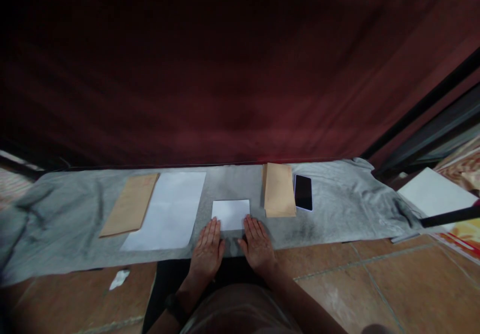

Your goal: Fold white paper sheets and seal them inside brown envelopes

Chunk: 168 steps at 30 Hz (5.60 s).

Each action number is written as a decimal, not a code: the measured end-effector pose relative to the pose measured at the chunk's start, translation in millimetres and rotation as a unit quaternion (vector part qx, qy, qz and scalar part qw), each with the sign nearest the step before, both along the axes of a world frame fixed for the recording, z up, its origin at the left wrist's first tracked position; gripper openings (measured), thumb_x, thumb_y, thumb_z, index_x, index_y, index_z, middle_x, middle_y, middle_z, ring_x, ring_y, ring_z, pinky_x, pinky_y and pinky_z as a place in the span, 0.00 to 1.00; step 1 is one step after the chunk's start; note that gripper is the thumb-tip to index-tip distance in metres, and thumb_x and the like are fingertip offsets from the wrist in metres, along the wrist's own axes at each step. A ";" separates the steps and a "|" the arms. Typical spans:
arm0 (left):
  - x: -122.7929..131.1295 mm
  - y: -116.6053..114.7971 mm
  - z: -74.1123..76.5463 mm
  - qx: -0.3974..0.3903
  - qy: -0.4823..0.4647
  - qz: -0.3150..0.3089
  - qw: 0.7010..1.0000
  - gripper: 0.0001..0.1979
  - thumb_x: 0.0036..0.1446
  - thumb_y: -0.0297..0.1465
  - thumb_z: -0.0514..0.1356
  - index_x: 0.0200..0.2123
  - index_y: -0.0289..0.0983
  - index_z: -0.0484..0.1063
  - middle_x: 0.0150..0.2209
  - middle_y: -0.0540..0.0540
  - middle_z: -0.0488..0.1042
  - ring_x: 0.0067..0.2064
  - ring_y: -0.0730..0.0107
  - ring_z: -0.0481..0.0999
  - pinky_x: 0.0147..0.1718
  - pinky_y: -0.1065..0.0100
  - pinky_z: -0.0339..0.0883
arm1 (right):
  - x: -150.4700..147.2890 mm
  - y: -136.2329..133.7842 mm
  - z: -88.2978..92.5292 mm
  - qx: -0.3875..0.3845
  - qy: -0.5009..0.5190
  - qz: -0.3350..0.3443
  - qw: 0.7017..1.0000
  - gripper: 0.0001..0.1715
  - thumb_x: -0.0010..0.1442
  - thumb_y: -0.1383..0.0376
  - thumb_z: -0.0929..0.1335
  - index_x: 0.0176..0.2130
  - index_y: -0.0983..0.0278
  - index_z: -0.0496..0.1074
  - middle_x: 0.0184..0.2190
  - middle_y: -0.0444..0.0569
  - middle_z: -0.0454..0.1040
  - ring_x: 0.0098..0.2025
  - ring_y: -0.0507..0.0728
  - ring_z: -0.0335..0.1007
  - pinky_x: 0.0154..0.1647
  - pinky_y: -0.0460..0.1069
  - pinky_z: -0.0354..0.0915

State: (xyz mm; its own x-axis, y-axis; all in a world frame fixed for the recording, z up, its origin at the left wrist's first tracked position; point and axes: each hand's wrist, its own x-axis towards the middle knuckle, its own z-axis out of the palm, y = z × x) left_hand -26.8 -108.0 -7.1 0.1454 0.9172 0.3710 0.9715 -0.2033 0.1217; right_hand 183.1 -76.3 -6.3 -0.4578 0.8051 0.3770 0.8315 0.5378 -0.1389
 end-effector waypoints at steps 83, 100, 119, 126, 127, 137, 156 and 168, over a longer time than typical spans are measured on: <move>-7.8 63.0 9.4 -0.072 0.005 0.034 0.997 0.33 0.69 0.43 0.47 0.69 0.29 0.55 0.71 0.32 0.54 0.72 0.50 0.52 0.68 0.47 0.49 | -20.2 9.3 1.7 0.002 -0.008 -0.046 0.999 0.35 0.73 0.56 0.59 0.70 0.72 0.55 0.68 0.60 0.60 0.69 0.63 0.57 0.69 0.58 0.54; 12.8 15.9 5.2 -0.044 -0.011 -0.084 0.995 0.32 0.69 0.40 0.50 0.71 0.33 0.50 0.69 0.36 0.58 0.71 0.56 0.56 0.67 0.52 0.56 | -16.5 10.4 -3.0 -0.003 -0.015 -0.052 0.999 0.35 0.72 0.57 0.59 0.70 0.72 0.55 0.69 0.59 0.59 0.69 0.63 0.57 0.70 0.59 0.53; 5.2 15.2 15.6 -0.045 -0.047 -0.022 0.998 0.30 0.70 0.37 0.48 0.71 0.32 0.52 0.69 0.35 0.59 0.70 0.54 0.57 0.67 0.49 0.56 | -8.4 6.3 -3.1 -0.006 -0.009 -0.064 0.998 0.36 0.72 0.56 0.60 0.71 0.72 0.53 0.68 0.60 0.60 0.69 0.63 0.57 0.70 0.59 0.54; 35.7 52.4 18.6 -0.074 -0.034 -0.089 0.993 0.28 0.70 0.36 0.46 0.70 0.32 0.53 0.70 0.38 0.59 0.72 0.59 0.54 0.68 0.52 0.54 | -8.6 6.5 -6.2 0.009 0.002 -0.059 0.998 0.33 0.71 0.59 0.60 0.69 0.72 0.56 0.67 0.60 0.61 0.69 0.63 0.57 0.69 0.60 0.54; 36.0 55.9 16.7 -0.078 -0.030 -0.084 0.993 0.28 0.70 0.35 0.46 0.70 0.31 0.54 0.70 0.37 0.58 0.72 0.59 0.54 0.68 0.52 0.53 | -8.6 6.8 -5.9 0.009 0.003 -0.058 0.998 0.33 0.72 0.59 0.60 0.69 0.72 0.57 0.67 0.60 0.61 0.69 0.63 0.57 0.69 0.60 0.54; 8.0 58.4 8.1 -0.067 -0.035 0.005 0.997 0.30 0.70 0.36 0.45 0.69 0.26 0.54 0.70 0.31 0.56 0.72 0.52 0.52 0.67 0.48 0.54 | -8.2 5.7 -2.1 -0.005 0.009 -0.061 0.998 0.35 0.72 0.56 0.61 0.70 0.72 0.56 0.67 0.60 0.61 0.68 0.64 0.58 0.69 0.60 0.54; 4.9 57.7 4.6 -0.045 -0.070 0.018 0.996 0.31 0.68 0.39 0.47 0.69 0.27 0.54 0.69 0.30 0.57 0.71 0.49 0.54 0.66 0.46 0.55 | -33.3 57.0 -2.0 -0.035 0.015 -0.071 0.997 0.31 0.73 0.59 0.58 0.69 0.72 0.58 0.68 0.60 0.59 0.70 0.62 0.53 0.69 0.60 0.52; -16.5 80.6 8.3 -0.089 -0.386 0.137 0.908 0.24 0.62 0.36 0.56 0.60 0.37 0.69 0.56 0.38 0.76 0.59 0.54 0.74 0.58 0.52 0.68 | -34.0 54.3 -3.6 -0.026 0.015 -0.077 0.997 0.33 0.72 0.58 0.58 0.70 0.72 0.55 0.68 0.60 0.59 0.70 0.63 0.54 0.70 0.61 0.51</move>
State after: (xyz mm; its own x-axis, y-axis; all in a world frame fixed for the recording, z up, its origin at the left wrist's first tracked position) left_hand -43.3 -27.5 1.2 -0.3385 0.9347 0.1079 0.5938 0.1233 0.7951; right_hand 149.0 -22.0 -10.0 -0.3160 0.8840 0.3445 0.8987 0.3953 -0.1900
